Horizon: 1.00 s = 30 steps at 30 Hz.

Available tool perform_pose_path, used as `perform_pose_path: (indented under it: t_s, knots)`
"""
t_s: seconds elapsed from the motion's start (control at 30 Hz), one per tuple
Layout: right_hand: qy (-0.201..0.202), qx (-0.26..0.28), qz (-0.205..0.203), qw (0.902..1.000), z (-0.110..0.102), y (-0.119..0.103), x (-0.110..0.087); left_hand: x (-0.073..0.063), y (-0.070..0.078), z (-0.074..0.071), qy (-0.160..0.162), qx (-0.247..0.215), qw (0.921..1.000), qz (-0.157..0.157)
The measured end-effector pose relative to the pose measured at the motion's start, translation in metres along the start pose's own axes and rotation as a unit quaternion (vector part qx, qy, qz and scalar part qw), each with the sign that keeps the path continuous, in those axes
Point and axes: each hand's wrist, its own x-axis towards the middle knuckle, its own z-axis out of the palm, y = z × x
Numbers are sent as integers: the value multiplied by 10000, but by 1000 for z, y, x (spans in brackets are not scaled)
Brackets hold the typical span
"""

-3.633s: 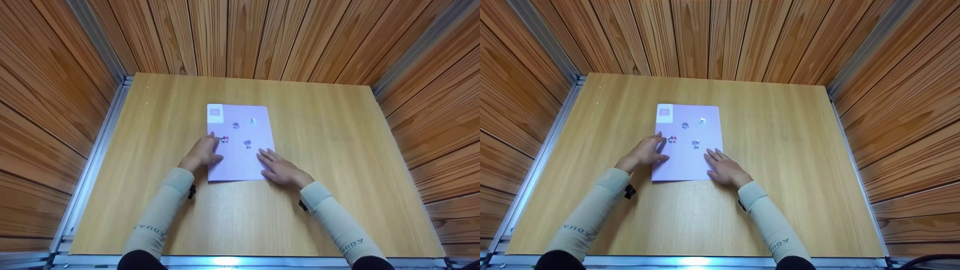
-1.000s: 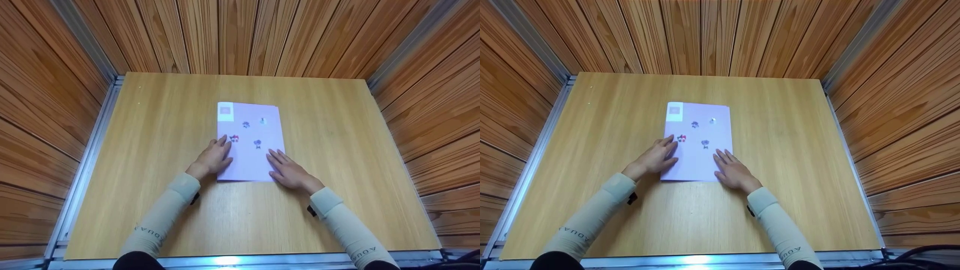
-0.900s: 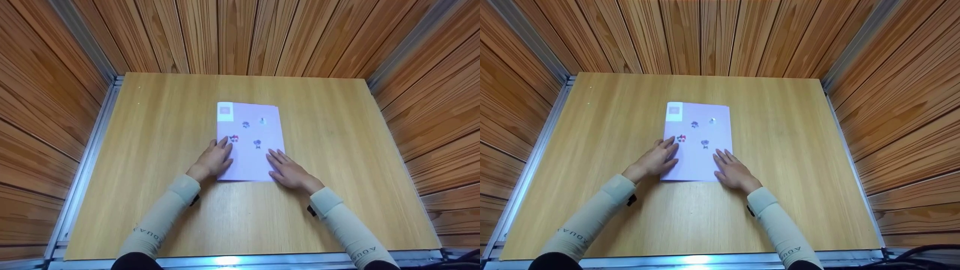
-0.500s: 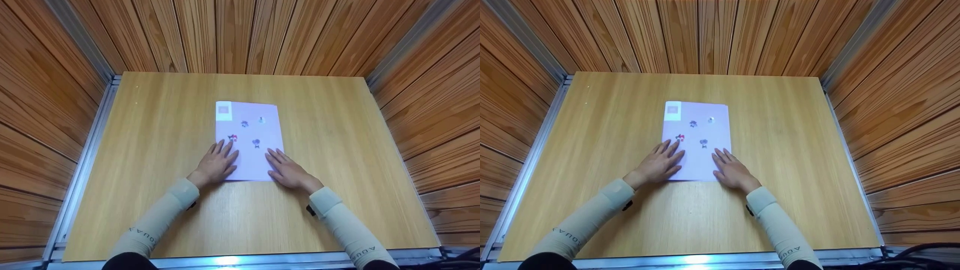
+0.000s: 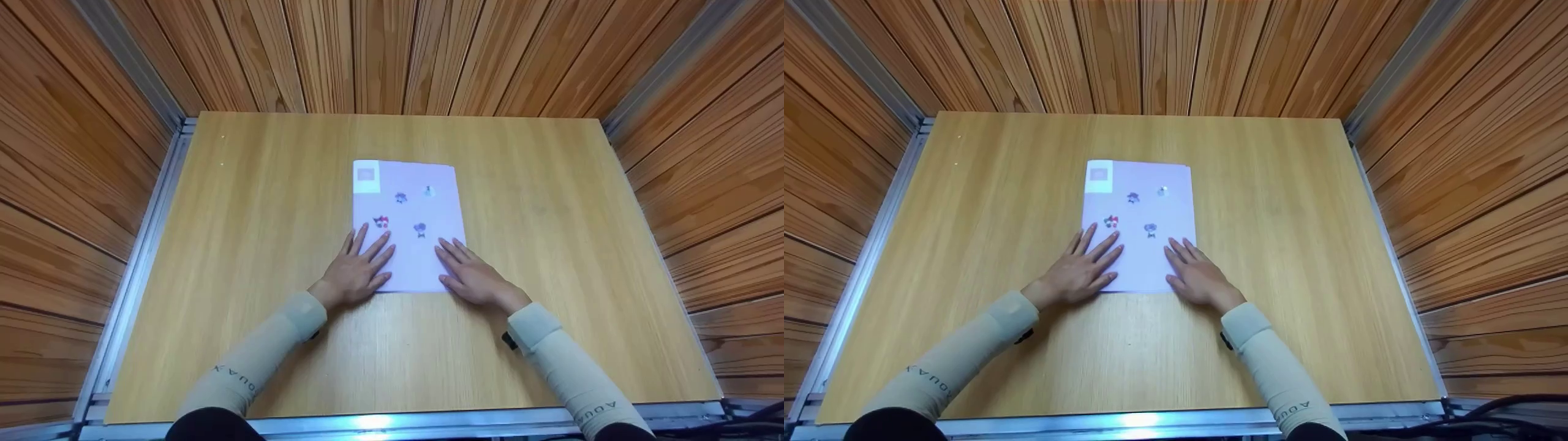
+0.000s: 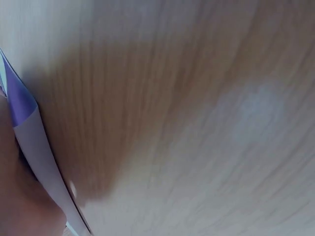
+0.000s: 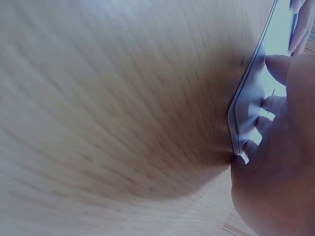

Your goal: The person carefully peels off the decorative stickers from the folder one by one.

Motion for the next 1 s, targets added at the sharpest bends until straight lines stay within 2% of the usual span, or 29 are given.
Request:
perform_pose_path:
  t_s: [0.03,0.1,0.13,0.17,0.27,0.33,0.53,0.83,1.0]
  knots:
    - [16,-155,176,9997,8,7,5,6,-11,21,-137,-21,9999,38]
    - [181,-349,542,9978,23,13,13,17,-33,58,-80,-78,9995,306]
    - [187,-431,600,9971,25,14,14,16,-33,58,-116,-68,9995,287]
    - [194,-448,602,9970,26,16,14,18,-35,64,-85,-35,9995,317]
    - [78,-351,546,9979,25,17,13,18,-33,63,-223,116,9995,186]
    - [0,-291,515,9982,24,17,12,15,-31,57,-333,93,9993,124]
    - [-37,-302,561,9980,20,17,12,16,-28,55,-537,227,9983,9]
    - [-331,-337,685,9965,8,12,16,15,-30,58,-560,209,9982,-9]
    - [-348,-240,908,9950,1,12,22,14,-27,54,-534,235,9983,21]
